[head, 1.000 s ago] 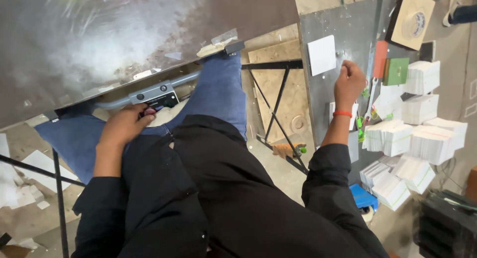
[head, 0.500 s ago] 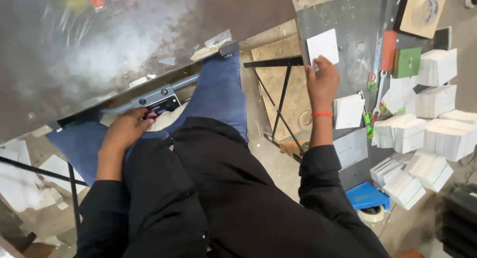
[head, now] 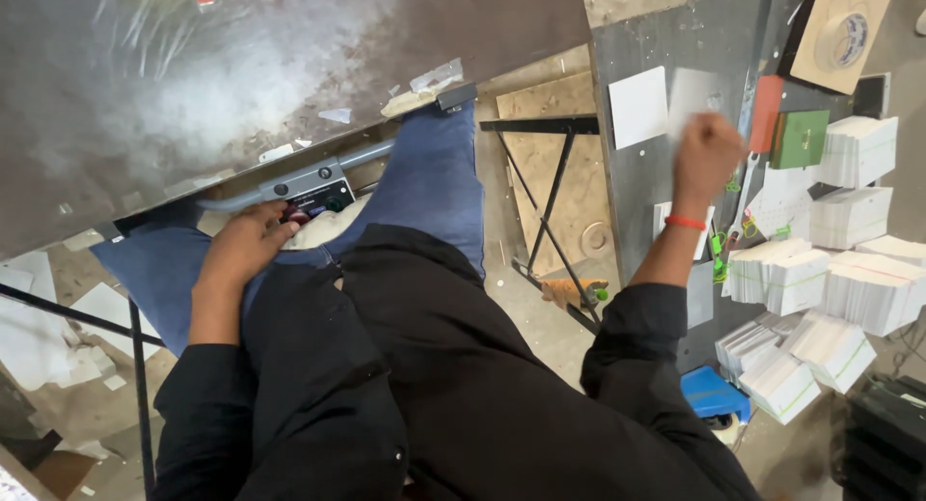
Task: Operating a machine to print or stamp designs onto small paper cards.
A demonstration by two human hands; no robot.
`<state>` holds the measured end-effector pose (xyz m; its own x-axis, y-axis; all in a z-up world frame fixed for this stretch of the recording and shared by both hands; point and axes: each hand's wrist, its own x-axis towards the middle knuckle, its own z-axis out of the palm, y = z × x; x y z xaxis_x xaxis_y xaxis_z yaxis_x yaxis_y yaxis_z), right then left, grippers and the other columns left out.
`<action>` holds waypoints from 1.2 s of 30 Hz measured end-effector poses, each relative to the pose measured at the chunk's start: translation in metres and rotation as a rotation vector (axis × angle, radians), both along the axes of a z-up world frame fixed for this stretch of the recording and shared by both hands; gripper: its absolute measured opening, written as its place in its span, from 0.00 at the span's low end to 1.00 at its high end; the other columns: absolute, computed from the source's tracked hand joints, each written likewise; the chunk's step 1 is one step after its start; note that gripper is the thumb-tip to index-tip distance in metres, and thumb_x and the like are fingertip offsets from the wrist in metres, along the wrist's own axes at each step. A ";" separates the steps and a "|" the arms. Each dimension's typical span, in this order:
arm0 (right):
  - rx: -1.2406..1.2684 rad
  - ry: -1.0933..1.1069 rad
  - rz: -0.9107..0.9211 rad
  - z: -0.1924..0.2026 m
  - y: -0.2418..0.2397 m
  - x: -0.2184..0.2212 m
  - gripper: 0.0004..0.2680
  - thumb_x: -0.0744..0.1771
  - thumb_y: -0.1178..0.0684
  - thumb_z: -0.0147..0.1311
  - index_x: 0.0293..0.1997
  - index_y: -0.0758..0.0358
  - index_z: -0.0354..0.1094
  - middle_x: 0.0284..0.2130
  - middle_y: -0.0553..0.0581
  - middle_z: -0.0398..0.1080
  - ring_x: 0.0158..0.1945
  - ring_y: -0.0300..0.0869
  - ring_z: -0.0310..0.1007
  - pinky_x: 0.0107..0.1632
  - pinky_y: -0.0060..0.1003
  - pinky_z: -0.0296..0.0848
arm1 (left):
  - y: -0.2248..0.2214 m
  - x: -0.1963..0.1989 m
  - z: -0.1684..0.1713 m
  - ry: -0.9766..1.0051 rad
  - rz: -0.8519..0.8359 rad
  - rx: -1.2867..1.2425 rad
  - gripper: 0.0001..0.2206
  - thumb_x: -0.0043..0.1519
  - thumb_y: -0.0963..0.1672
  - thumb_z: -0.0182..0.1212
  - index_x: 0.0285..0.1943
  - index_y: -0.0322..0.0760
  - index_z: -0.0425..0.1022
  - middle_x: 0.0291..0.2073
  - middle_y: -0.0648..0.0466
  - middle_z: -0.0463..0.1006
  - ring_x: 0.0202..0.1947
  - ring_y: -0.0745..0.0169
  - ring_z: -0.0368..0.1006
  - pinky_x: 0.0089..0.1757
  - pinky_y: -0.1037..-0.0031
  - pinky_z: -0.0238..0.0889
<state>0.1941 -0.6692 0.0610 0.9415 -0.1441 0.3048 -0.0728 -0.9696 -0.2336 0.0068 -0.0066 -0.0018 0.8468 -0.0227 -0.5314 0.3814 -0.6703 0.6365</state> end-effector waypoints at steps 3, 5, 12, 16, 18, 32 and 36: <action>-0.060 -0.240 -0.292 0.037 -0.001 -0.014 0.06 0.73 0.61 0.54 0.38 0.70 0.72 0.29 0.65 0.73 0.28 0.50 0.67 0.36 0.44 0.67 | -0.002 0.003 0.003 0.053 -0.015 0.028 0.24 0.61 0.51 0.63 0.62 0.34 0.76 0.55 0.39 0.78 0.52 0.42 0.76 0.52 0.60 0.68; 0.150 -0.275 -0.290 0.100 0.075 -0.016 0.06 0.69 0.63 0.48 0.51 0.66 0.66 0.30 0.62 0.75 0.26 0.48 0.66 0.33 0.40 0.66 | -0.002 0.006 0.001 0.067 -0.026 0.014 0.24 0.61 0.51 0.63 0.63 0.34 0.76 0.55 0.39 0.78 0.52 0.42 0.76 0.52 0.60 0.68; -0.394 -0.478 0.155 0.065 0.089 -0.011 0.18 0.64 0.70 0.47 0.59 0.62 0.67 0.49 0.62 0.75 0.43 0.53 0.78 0.47 0.42 0.76 | 0.002 0.001 -0.016 0.059 -0.019 -0.039 0.24 0.60 0.50 0.65 0.62 0.32 0.75 0.56 0.38 0.77 0.52 0.43 0.77 0.52 0.62 0.68; -0.151 0.034 0.049 0.010 0.104 -0.015 0.12 0.67 0.58 0.60 0.56 0.69 0.73 0.39 0.68 0.75 0.40 0.60 0.75 0.42 0.51 0.73 | 0.002 0.004 -0.008 0.069 0.024 -0.019 0.24 0.60 0.50 0.64 0.62 0.34 0.76 0.55 0.39 0.78 0.53 0.43 0.77 0.52 0.62 0.68; -0.109 0.118 0.052 0.005 0.119 -0.013 0.12 0.65 0.51 0.67 0.50 0.66 0.75 0.37 0.68 0.75 0.38 0.61 0.74 0.40 0.52 0.72 | 0.004 0.000 -0.008 0.024 0.056 -0.052 0.25 0.60 0.50 0.65 0.63 0.32 0.75 0.55 0.39 0.78 0.53 0.43 0.76 0.52 0.62 0.68; -0.022 -0.015 0.127 0.030 0.072 -0.013 0.14 0.64 0.67 0.53 0.54 0.65 0.77 0.46 0.67 0.76 0.46 0.58 0.78 0.50 0.47 0.75 | 0.000 0.005 0.008 0.060 0.011 -0.013 0.23 0.61 0.50 0.64 0.63 0.35 0.76 0.52 0.39 0.80 0.50 0.44 0.77 0.50 0.62 0.68; -0.102 -0.252 0.205 0.061 0.110 -0.027 0.18 0.63 0.73 0.45 0.57 0.73 0.75 0.58 0.66 0.73 0.58 0.58 0.76 0.59 0.47 0.75 | -0.023 0.019 0.030 0.022 0.037 -0.203 0.23 0.62 0.52 0.59 0.62 0.36 0.77 0.52 0.44 0.82 0.49 0.52 0.79 0.48 0.62 0.70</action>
